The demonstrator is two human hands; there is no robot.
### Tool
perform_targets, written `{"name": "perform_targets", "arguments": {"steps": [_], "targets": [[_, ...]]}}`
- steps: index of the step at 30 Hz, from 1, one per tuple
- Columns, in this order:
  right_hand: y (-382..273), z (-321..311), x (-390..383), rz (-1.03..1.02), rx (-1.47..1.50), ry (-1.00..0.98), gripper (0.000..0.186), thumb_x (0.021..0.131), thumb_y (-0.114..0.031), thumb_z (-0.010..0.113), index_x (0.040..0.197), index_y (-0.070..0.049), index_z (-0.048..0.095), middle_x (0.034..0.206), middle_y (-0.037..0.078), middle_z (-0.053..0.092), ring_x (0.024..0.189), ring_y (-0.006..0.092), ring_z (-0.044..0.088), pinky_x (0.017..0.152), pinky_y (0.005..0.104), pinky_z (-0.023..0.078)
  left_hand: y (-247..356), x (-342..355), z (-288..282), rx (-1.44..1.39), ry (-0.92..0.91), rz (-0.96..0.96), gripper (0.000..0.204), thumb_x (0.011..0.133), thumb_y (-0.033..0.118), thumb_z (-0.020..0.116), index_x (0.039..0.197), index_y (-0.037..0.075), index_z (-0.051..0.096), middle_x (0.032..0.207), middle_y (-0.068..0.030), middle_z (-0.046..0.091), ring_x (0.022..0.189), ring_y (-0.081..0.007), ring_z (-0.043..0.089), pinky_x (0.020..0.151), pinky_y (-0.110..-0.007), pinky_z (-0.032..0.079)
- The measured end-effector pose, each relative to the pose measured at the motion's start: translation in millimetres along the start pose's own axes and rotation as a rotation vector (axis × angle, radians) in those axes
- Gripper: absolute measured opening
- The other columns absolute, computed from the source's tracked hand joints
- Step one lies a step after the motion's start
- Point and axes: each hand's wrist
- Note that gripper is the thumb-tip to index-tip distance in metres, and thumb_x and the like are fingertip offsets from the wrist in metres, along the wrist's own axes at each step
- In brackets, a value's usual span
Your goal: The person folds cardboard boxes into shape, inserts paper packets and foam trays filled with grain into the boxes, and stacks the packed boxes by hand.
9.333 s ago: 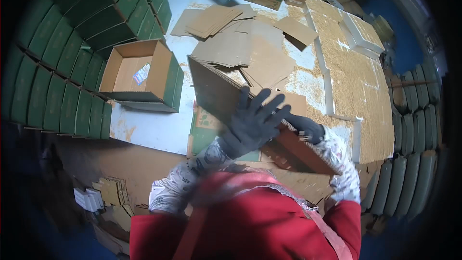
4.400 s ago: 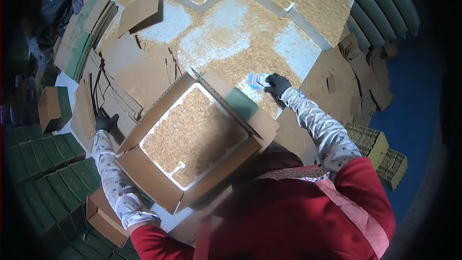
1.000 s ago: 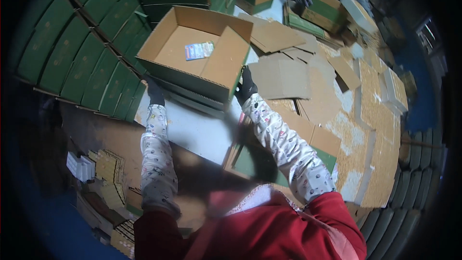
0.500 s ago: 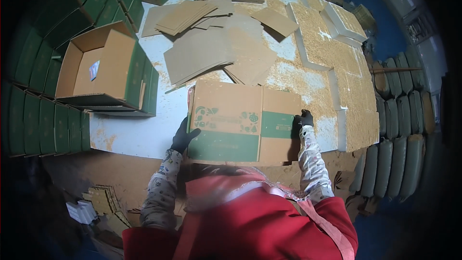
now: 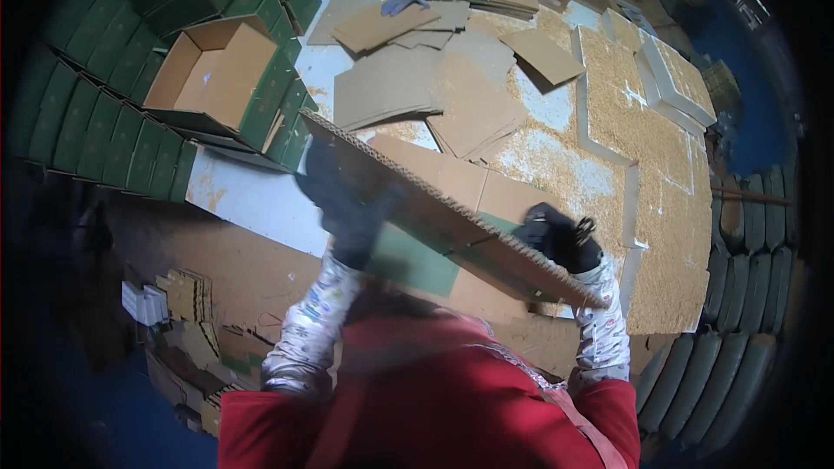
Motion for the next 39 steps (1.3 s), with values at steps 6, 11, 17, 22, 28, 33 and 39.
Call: {"name": "perform_targets", "arguments": {"steps": [6, 11, 17, 22, 28, 33, 39], "targets": [[26, 27, 59, -0.233, -1.434, -0.212, 0.083, 0.079, -0.029, 0.065, 0.140, -0.010, 0.013, 0.131, 0.012, 0.038, 0.115, 0.0207, 0.041, 0.094, 0.0322, 0.039, 64, -20, -11, -0.103, -0.458, 0.646, 0.051, 0.066, 0.029, 0.066, 0.113, 0.012, 0.054, 0.115, -0.0101, 0.051, 0.100, -0.0283, 0.050, 0.087, -0.052, 0.035], [21, 62, 61, 0.030, -1.341, 0.203, 0.070, 0.083, -0.031, 0.058, 0.140, -0.022, 0.018, 0.097, 0.012, 0.062, 0.086, 0.0180, 0.060, 0.077, 0.0291, 0.049, 57, -17, -46, -0.228, -0.472, 0.712, 0.034, 0.065, 0.043, 0.070, 0.074, 0.014, 0.055, 0.079, -0.0028, 0.054, 0.087, -0.0241, 0.057, 0.101, -0.055, 0.011], [-69, 79, 43, -0.270, -1.754, 0.500, 0.055, 0.071, -0.007, 0.060, 0.123, -0.013, 0.043, 0.101, 0.018, 0.057, 0.081, 0.0299, 0.061, 0.073, 0.0363, 0.050, 67, 55, -118, 0.068, -1.093, 0.981, 0.053, 0.073, 0.057, 0.055, 0.077, 0.005, 0.059, 0.061, -0.0117, 0.057, 0.072, -0.0288, 0.061, 0.084, -0.039, 0.045], [-43, 72, 39, -0.386, -2.340, 0.213, 0.021, 0.070, -0.017, 0.059, 0.091, -0.012, 0.059, 0.096, 0.014, 0.057, 0.084, 0.0313, 0.058, 0.072, 0.0408, 0.047, 63, 56, -86, 0.354, -0.841, 0.706, 0.072, 0.075, 0.058, 0.051, 0.123, 0.005, 0.046, 0.092, -0.0216, 0.060, 0.094, -0.0308, 0.056, 0.093, -0.039, 0.034], [-24, 128, 74, 0.358, -2.289, -0.039, 0.025, 0.077, -0.031, 0.055, 0.088, -0.011, 0.066, 0.080, 0.012, 0.064, 0.077, 0.0299, 0.061, 0.069, 0.0390, 0.048, -6, -45, 26, 0.909, -0.509, 0.837, 0.053, 0.077, 0.019, 0.052, 0.126, 0.007, 0.039, 0.124, -0.0161, 0.044, 0.112, -0.0296, 0.043, 0.098, -0.055, 0.023], [57, 38, 127, -0.792, -2.086, 0.304, 0.034, 0.080, -0.023, 0.053, 0.111, -0.008, 0.054, 0.113, 0.016, 0.054, 0.099, 0.0296, 0.053, 0.084, 0.0407, 0.043, 49, 40, -59, 0.353, -1.056, 0.825, 0.020, 0.075, 0.021, 0.054, 0.088, 0.007, 0.061, 0.092, -0.0128, 0.059, 0.083, -0.0223, 0.057, 0.082, -0.037, 0.040], [38, 56, 125, -1.167, -1.263, 0.980, 0.033, 0.076, -0.009, 0.057, 0.109, -0.004, 0.054, 0.106, 0.016, 0.056, 0.096, 0.0292, 0.056, 0.083, 0.0328, 0.045, 48, 16, -50, 0.185, -0.780, 0.654, 0.085, 0.067, 0.050, 0.064, 0.130, 0.001, 0.034, 0.131, -0.0216, 0.036, 0.122, -0.0337, 0.033, 0.102, -0.053, 0.016]]}}
Point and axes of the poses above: each hand's wrist, its own x-axis towards the middle knuckle, its own z-axis out of the palm, y = z × x
